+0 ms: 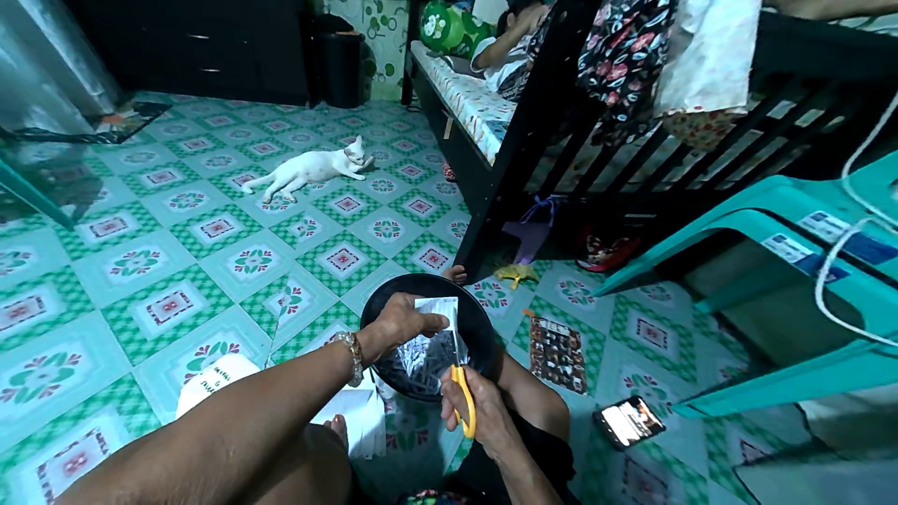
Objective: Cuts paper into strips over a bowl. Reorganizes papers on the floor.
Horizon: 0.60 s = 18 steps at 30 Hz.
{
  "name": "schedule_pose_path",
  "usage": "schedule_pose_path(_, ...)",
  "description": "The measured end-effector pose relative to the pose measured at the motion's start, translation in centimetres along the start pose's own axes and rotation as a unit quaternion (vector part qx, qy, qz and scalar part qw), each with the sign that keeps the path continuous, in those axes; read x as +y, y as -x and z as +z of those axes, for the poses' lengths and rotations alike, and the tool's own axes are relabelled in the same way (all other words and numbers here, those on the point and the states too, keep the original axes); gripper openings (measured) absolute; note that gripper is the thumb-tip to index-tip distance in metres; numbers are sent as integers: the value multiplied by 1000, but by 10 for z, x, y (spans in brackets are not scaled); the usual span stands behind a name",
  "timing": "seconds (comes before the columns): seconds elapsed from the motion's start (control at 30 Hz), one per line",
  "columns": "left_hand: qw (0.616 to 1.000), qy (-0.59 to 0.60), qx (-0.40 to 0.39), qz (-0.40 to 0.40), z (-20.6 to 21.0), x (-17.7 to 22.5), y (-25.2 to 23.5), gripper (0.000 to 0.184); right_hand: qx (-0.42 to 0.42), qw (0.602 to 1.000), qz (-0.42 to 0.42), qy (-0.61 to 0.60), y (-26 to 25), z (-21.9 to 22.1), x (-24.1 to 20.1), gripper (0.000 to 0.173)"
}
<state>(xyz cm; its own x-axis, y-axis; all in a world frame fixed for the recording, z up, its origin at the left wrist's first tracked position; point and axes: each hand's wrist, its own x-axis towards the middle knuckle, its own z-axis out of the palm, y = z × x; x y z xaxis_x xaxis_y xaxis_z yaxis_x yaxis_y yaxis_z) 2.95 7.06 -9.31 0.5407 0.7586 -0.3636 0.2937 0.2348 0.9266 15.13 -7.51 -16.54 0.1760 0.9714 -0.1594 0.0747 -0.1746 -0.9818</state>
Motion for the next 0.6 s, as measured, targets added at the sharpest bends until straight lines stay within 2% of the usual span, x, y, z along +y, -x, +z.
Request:
schedule_pose_path(0.2, 1000, -1, -4, -4, 0, 1, 0, 13, -2, 1000, -10, -1, 2, 1, 0, 22)
schedule_pose_path(0.6, 1000, -5, -3, -13, 1, 1, 0, 12, 27, 998, -48, -17, 0, 3, 9, 10)
